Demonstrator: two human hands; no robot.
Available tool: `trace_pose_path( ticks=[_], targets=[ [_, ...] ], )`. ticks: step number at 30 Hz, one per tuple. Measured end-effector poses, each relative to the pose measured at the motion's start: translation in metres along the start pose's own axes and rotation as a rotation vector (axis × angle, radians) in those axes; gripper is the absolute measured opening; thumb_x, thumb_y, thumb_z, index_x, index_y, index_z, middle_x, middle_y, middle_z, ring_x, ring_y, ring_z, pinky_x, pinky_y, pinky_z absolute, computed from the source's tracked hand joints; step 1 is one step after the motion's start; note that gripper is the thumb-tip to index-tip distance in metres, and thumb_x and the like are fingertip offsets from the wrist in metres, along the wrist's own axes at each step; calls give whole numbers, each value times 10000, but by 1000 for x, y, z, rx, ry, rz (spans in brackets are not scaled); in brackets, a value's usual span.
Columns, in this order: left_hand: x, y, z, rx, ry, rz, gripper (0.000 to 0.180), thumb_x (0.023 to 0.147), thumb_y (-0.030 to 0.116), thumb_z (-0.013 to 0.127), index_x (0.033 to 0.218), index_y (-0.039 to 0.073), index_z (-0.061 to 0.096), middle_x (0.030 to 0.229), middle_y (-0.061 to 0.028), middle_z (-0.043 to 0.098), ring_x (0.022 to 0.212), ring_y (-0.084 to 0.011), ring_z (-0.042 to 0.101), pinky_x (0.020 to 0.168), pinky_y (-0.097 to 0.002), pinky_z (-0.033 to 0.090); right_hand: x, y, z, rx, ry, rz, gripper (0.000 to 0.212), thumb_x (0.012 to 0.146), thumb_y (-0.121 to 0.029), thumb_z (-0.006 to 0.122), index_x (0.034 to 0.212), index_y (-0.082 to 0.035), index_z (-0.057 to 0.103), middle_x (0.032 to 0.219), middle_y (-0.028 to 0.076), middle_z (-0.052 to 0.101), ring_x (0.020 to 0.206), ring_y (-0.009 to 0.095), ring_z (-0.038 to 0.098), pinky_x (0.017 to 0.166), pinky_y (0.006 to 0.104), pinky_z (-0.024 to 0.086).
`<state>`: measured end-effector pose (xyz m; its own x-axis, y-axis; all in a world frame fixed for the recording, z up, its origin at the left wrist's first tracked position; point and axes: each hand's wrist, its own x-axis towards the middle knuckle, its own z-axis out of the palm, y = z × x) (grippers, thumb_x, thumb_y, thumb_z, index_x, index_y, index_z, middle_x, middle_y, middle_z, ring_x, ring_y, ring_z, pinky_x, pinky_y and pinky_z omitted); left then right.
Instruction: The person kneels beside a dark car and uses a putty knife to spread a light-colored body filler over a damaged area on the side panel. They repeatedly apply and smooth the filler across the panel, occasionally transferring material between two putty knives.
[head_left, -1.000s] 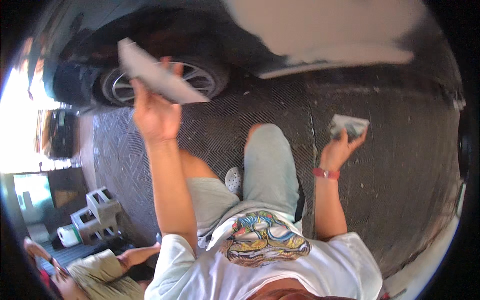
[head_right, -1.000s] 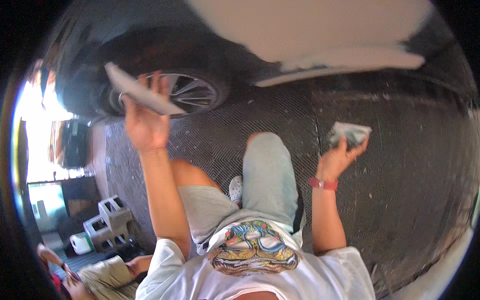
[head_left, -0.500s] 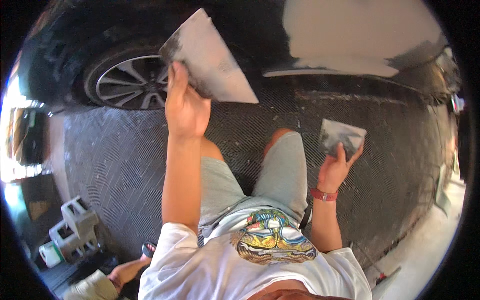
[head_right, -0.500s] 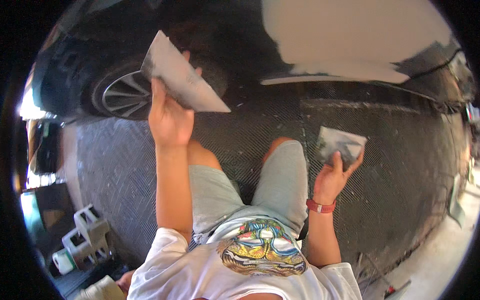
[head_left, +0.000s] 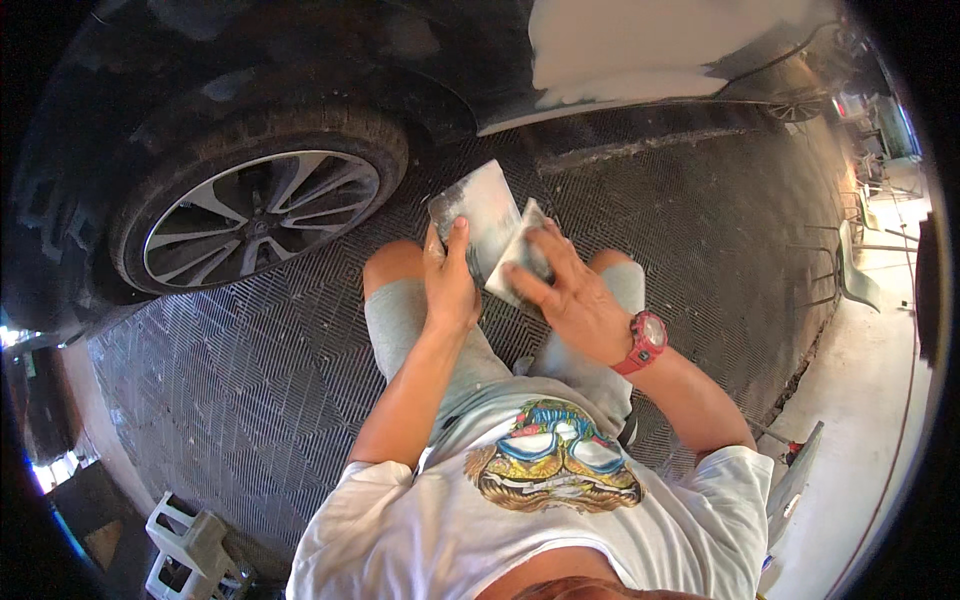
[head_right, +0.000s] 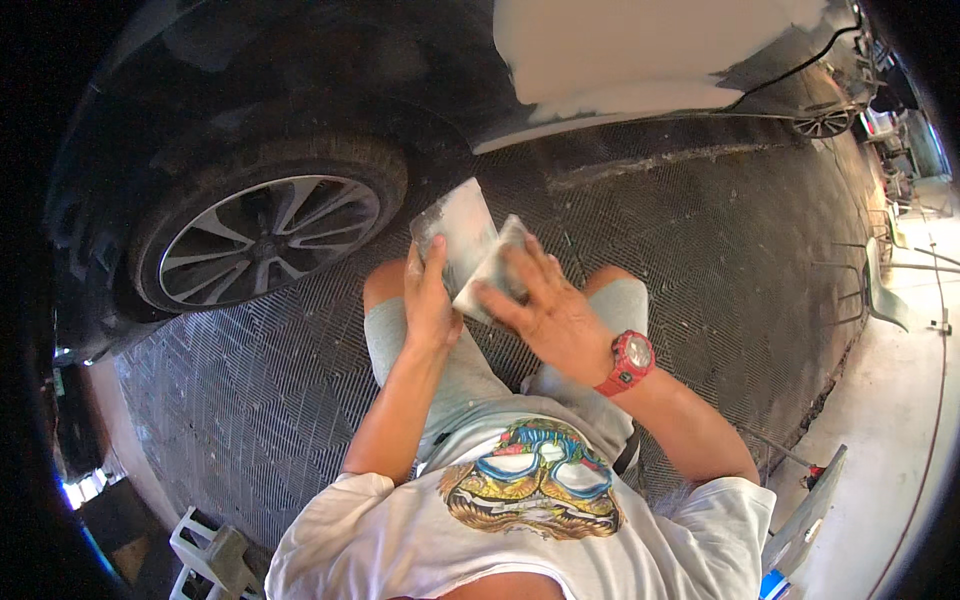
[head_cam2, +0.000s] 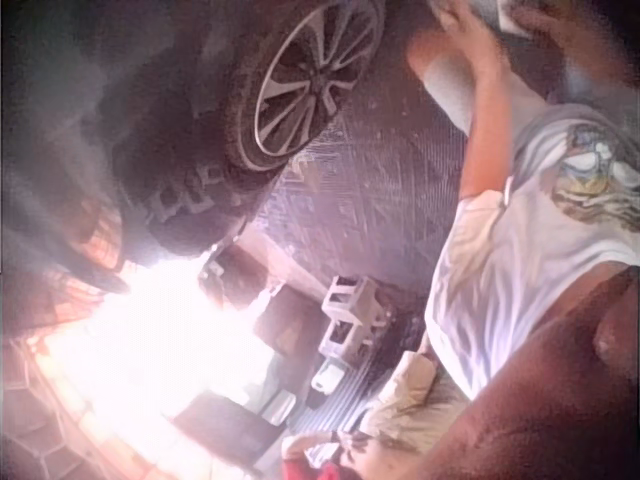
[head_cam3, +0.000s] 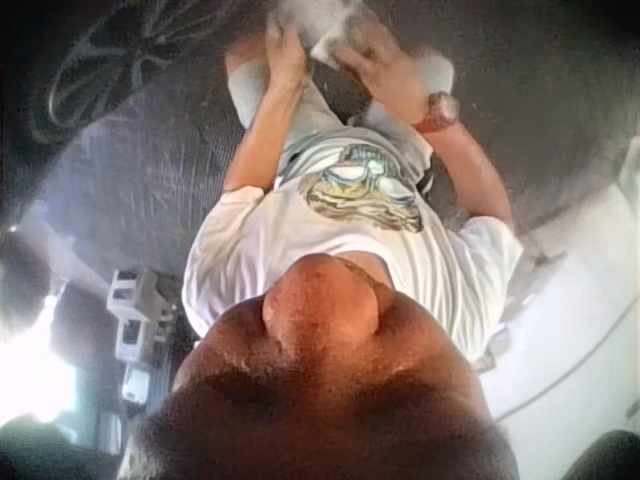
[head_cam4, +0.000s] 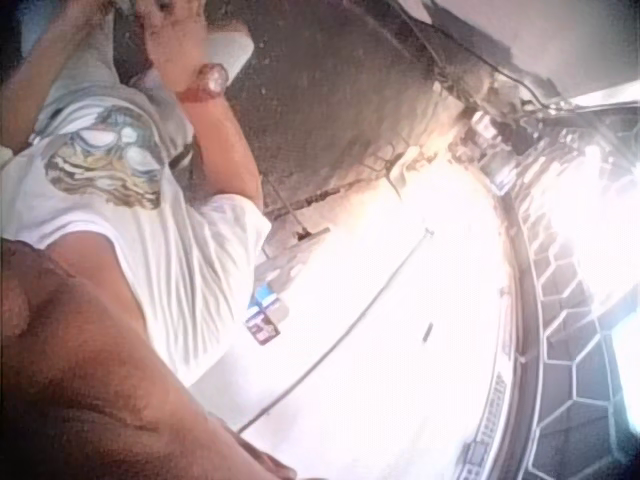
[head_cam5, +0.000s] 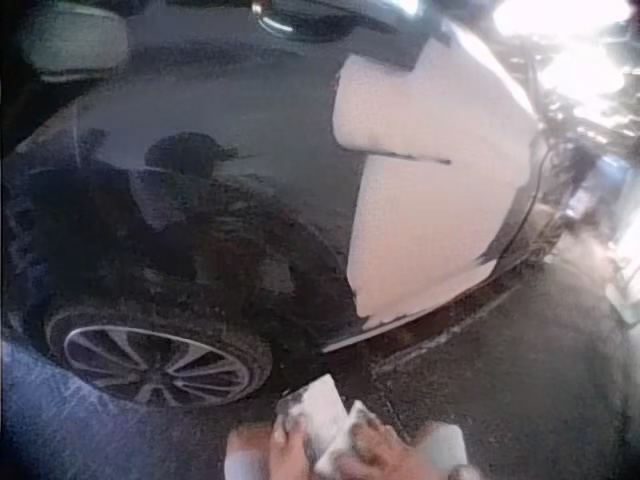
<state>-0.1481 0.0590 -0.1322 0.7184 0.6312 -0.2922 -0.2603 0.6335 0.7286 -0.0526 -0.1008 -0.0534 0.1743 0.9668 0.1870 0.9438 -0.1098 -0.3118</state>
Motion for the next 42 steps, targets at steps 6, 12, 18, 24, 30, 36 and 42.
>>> trace_pose_path(
  ticks=[6,12,18,24,30,36,42],
  targets=[
    [2,4,-1,21,24,-268,621,1023,296,644,1515,3,404,1414,-129,575,1296,-247,544,1122,-421,427,-2,40,-7,349,-26,498,580,897,51,589,1445,-97,468,1435,221,486,1363,424,495,1068,489,484],
    [27,1,7,105,151,65,493,1042,287,630,1412,-20,515,1328,-122,617,1223,-196,564,1068,-339,428,4,27,-1,1303,224,634,501,955,7,606,1437,-14,473,1363,110,604,1206,225,618,1041,379,482],
    [23,14,15,161,137,240,500,1051,285,617,1434,-12,493,1341,-132,612,1236,-213,571,1065,-350,442,-13,40,-9,1289,-187,664,446,948,-70,683,1371,19,570,1212,70,690,1126,159,636,1025,331,482],
    [0,10,-1,197,-127,-404,581,988,268,702,1464,10,491,1325,-107,654,1175,-198,639,985,-354,530,-16,97,-19,1636,312,706,487,938,-22,721,1388,-1,535,1253,60,668,1137,154,640,1017,308,502],
    [-10,6,6,-28,1,-165,550,1031,267,649,1500,52,456,1322,-86,641,1208,-195,612,1041,-352,490,-53,138,22,1265,-128,662,477,906,0,733,1352,-58,573,1264,29,651,1160,125,613,1016,267,467],
    [-17,1,13,751,-68,163,536,1080,371,555,1449,-13,495,1325,-149,632,1254,-227,560,1102,-356,407,10,69,-21,-151,209,117,536,840,3,651,1334,-203,645,1224,113,644,1267,317,573,1127,478,398],
    [-16,-3,7,478,254,303,546,1069,250,562,1492,-65,421,1440,-188,545,1303,-271,538,1119,-372,400,-32,45,9,-63,-113,22,595,824,-47,637,1351,-319,676,1395,48,604,1396,303,485,1188,644,248]
  ],
)
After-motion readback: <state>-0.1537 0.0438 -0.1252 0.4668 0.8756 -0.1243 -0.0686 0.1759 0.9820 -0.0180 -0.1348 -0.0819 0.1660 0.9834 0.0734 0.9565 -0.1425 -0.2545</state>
